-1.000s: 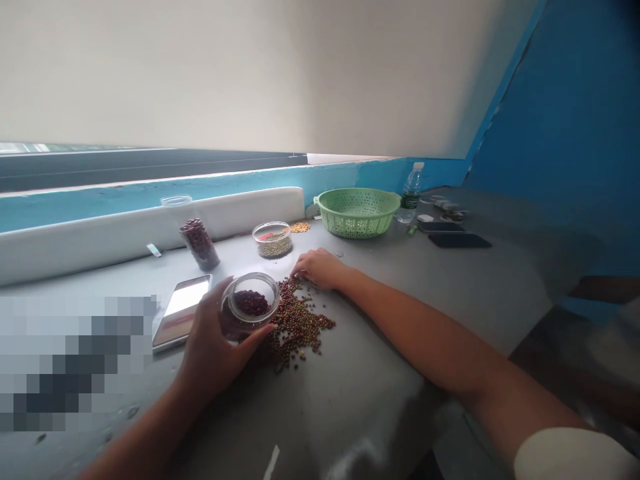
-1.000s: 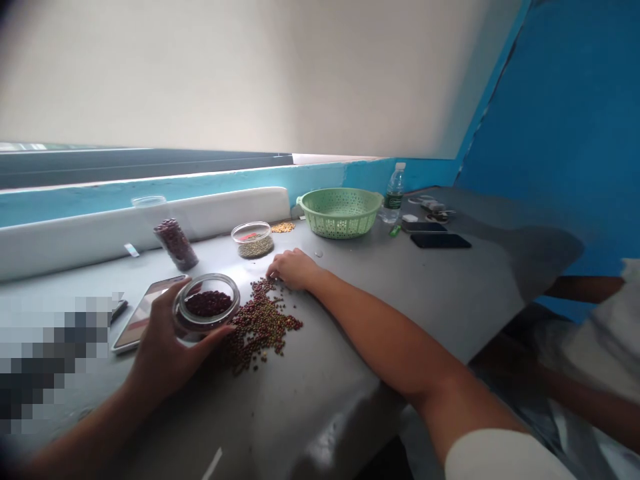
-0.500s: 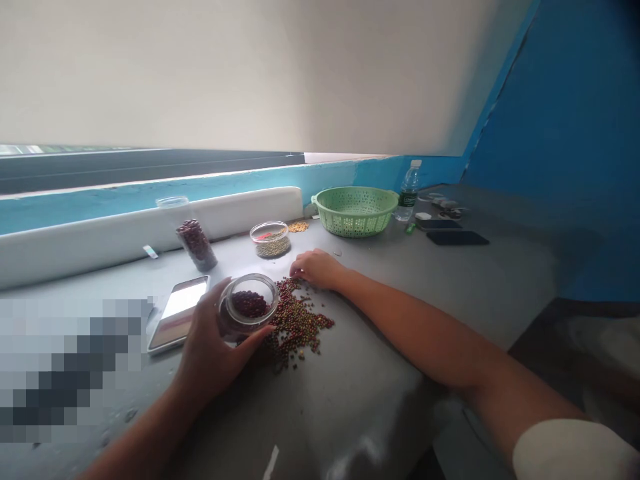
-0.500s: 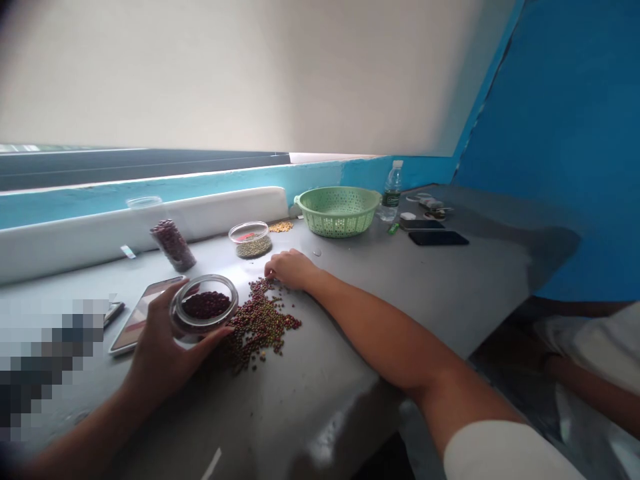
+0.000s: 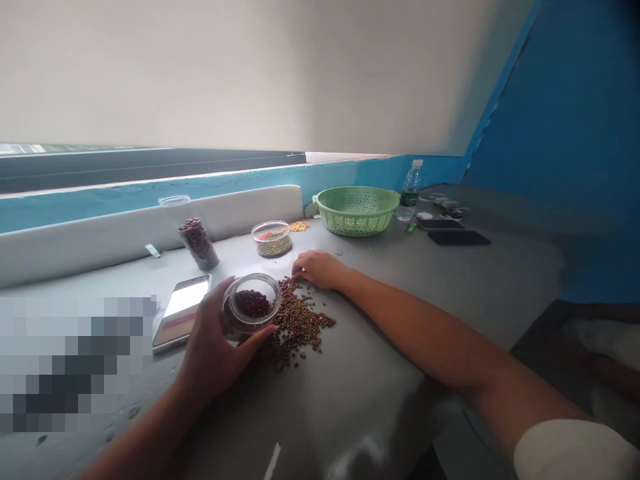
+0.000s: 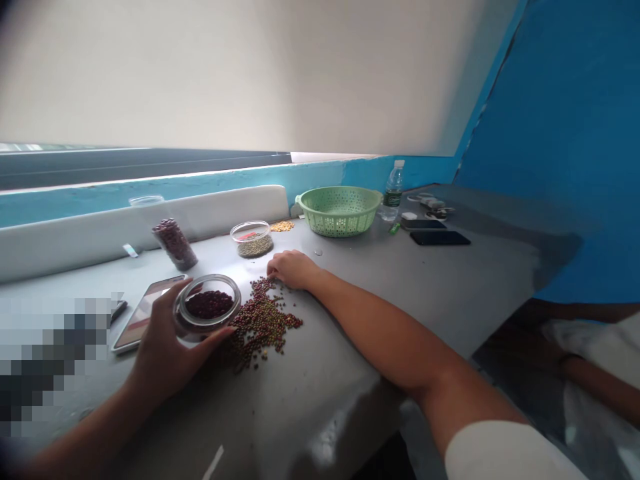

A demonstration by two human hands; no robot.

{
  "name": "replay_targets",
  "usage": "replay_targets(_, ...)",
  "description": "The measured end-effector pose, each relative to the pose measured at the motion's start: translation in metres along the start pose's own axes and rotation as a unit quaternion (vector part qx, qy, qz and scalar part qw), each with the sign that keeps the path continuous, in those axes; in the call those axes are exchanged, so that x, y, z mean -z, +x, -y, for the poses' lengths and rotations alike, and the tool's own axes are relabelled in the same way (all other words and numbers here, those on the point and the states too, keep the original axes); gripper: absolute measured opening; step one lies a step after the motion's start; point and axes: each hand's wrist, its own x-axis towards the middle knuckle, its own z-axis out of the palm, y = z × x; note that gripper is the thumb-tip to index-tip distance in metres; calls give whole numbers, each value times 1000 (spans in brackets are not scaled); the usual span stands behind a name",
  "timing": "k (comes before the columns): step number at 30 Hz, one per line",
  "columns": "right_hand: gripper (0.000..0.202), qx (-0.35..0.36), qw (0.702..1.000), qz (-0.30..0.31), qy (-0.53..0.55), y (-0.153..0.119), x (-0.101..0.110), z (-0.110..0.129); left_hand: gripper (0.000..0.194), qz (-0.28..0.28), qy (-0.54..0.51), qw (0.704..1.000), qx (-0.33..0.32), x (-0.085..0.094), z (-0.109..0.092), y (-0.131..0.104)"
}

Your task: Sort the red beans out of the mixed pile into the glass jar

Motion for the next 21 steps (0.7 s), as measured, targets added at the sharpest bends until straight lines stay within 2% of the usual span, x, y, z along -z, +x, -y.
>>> replay_targets(14,22,4,999,-9,43,2,-6,-9,98,-19,10,999,-24,-2,3,0)
replay_targets(21,20,-26,995,-23,90,4,-12,-15,98,-20,13,999,-25,0,2,2)
